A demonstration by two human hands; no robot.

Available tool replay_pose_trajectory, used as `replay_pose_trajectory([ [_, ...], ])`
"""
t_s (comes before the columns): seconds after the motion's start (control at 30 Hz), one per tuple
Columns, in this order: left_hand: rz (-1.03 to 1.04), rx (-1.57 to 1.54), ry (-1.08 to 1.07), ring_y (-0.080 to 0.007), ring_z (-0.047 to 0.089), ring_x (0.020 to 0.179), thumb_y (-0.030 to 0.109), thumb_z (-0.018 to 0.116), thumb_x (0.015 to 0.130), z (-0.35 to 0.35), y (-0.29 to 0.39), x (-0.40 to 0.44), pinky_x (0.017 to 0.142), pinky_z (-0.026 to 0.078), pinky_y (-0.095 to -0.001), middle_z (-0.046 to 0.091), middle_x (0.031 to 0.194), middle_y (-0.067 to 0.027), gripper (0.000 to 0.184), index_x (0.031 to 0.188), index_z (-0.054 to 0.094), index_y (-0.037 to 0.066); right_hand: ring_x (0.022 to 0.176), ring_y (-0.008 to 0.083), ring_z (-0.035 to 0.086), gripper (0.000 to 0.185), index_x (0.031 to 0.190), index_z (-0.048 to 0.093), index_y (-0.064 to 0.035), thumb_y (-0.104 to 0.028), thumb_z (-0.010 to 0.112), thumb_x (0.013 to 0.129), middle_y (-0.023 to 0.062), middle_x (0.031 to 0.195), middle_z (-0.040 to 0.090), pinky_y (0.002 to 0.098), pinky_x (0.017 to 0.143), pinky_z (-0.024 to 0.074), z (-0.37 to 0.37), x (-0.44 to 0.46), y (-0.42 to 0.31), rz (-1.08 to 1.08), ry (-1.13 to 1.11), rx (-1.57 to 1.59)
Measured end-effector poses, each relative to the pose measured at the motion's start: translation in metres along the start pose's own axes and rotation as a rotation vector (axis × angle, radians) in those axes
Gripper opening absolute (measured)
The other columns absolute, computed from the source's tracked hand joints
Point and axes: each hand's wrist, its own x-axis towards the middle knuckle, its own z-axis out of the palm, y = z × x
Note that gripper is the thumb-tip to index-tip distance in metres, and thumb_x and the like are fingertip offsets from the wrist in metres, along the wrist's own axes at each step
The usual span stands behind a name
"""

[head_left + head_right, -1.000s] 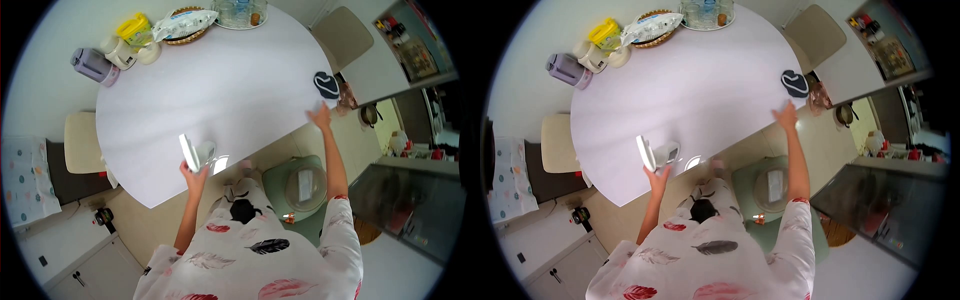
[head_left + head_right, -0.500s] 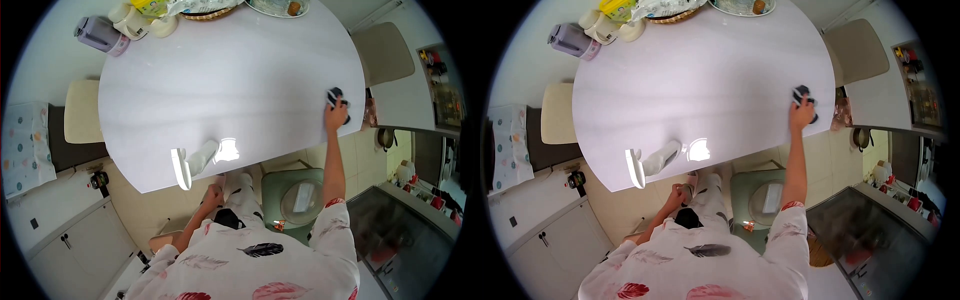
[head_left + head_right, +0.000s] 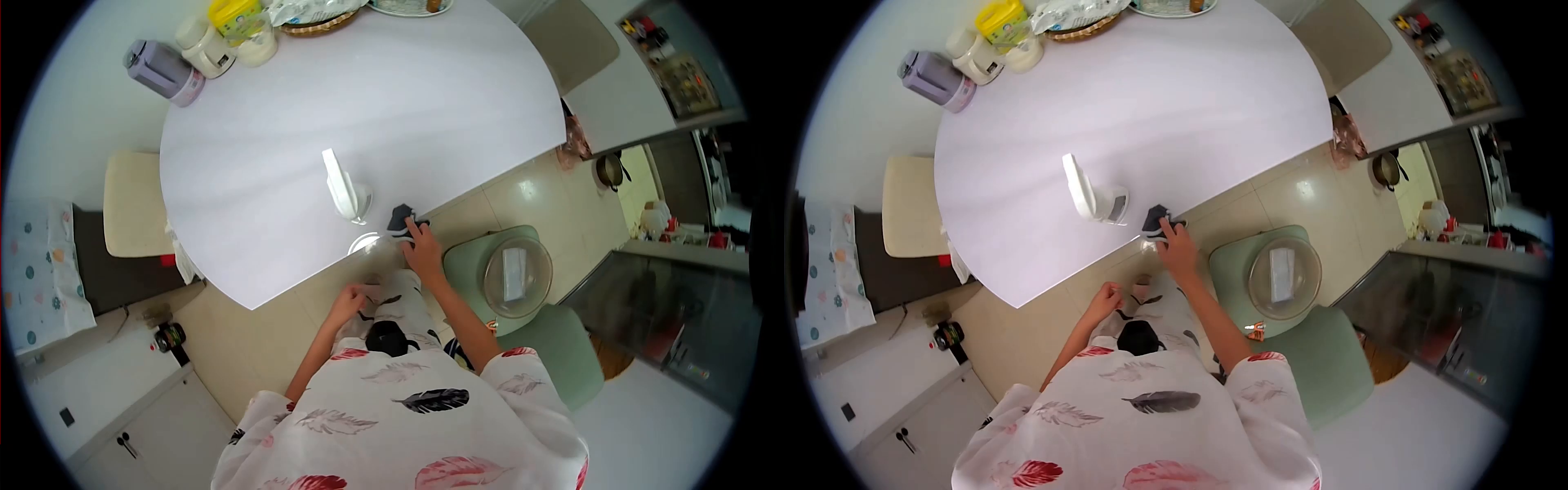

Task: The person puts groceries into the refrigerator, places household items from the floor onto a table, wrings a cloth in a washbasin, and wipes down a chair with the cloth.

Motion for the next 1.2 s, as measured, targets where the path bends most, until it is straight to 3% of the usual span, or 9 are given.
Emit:
replay_pose_trajectory([
  [0.17,0.060,0.020,-0.157,-0.0106,0.050,0.063,0.011,0.045,0.084,0.007,0.027,0.001,0.057,0.042,-0.0225,0.052,0.071,-0.0051,0.021,0.102,0.043,0.000,0.083,0.0305,0.055,0.036,0.105,0.056,-0.0057,-0.013,0.052,0.071,0.0144,0.097,0.056,0.0335,0.077,0.0438,0.012,-0.064,0.032,0.140,0.186,0.353],
  [0.3,0.107,0.126,-0.285,-0.0132,0.053,0.071,0.018,0.049,0.084,0.027,0.010,0.021,0.062,0.044,-0.0256,0.055,0.078,-0.0067,0.029,0.105,0.045,-0.001,0.084,0.0163,0.056,0.034,0.101,0.055,0.0012,-0.021,0.053,0.076,0.0068,0.094,0.059,0.0279,0.074,0.0445,0.016,-0.119,0.061,0.619,0.180,0.939],
  [0.37,0.077,0.049,-0.326,-0.0163,0.053,0.079,0.032,0.049,0.084,0.047,0.028,0.019,0.066,0.045,-0.0276,0.053,0.092,-0.0098,0.044,0.116,0.039,0.003,0.083,0.0151,0.056,0.034,0.101,0.056,-0.0018,-0.028,0.052,0.080,0.0058,0.093,0.059,0.0265,0.074,0.0445,-0.027,-0.140,0.023,0.965,0.178,1.627],
  [0.43,-0.019,0.066,-0.423,-0.0174,0.053,0.085,0.037,0.046,0.085,0.071,0.045,0.017,0.070,0.045,-0.0288,0.050,0.101,-0.0111,0.050,0.120,0.034,0.004,0.083,0.0142,0.056,0.037,0.102,0.055,-0.0047,-0.035,0.052,0.082,0.0046,0.093,0.059,0.0259,0.075,0.0445,-0.027,-0.159,0.029,0.939,0.227,1.702],
  [0.57,-0.369,0.101,-0.750,-0.0227,0.049,0.106,0.050,0.040,0.084,0.114,0.085,0.011,0.082,0.044,-0.0351,0.034,0.127,-0.0142,0.062,0.126,0.024,0.007,0.077,0.0115,0.055,0.041,0.101,0.055,-0.0044,-0.039,0.055,0.080,0.0027,0.089,0.058,0.0226,0.068,0.0436,-0.028,-0.182,0.039,0.951,0.434,1.679],
  [0.63,-0.349,0.150,-0.729,-0.0196,0.053,0.095,0.041,0.049,0.083,0.141,0.087,0.017,0.075,0.045,-0.0308,0.045,0.115,-0.0111,0.056,0.123,0.030,0.007,0.087,0.0129,0.053,0.045,0.109,0.050,-0.0051,-0.039,0.056,0.080,0.0038,0.097,0.055,0.0255,0.077,0.0418,-0.026,-0.191,0.063,1.033,0.454,1.470],
  [0.73,0.055,0.563,-0.706,-0.0097,0.048,0.074,0.014,0.057,0.078,0.176,0.043,0.060,0.062,0.041,-0.0237,0.052,0.083,-0.0020,0.033,0.109,0.048,0.004,0.084,0.0119,0.051,0.039,0.107,0.049,-0.0037,-0.029,0.059,0.079,0.0030,0.091,0.054,0.0251,0.073,0.0405,-0.038,-0.200,0.101,1.020,0.607,1.449],
  [0.9,0.077,0.468,-0.737,-0.0106,0.050,0.073,0.011,0.051,0.081,0.258,0.068,0.090,0.067,0.040,-0.0220,0.054,0.083,-0.0034,0.024,0.103,0.052,0.001,0.079,0.0139,0.051,0.038,0.107,0.047,0.0001,-0.016,0.060,0.074,0.0055,0.093,0.054,0.0256,0.070,0.0406,-0.067,-0.199,0.169,1.119,0.898,1.295],
  [1.2,0.479,0.878,-0.630,-0.0344,0.054,0.086,0.000,0.050,0.070,0.377,0.045,0.187,0.077,0.043,-0.0357,0.056,0.090,-0.0196,0.026,0.096,0.055,0.000,0.108,0.0371,0.040,0.069,0.126,0.028,-0.0047,0.002,0.058,0.064,0.0242,0.120,0.036,0.0385,0.090,0.0340,-0.030,-0.168,0.306,1.070,0.716,0.441],
])
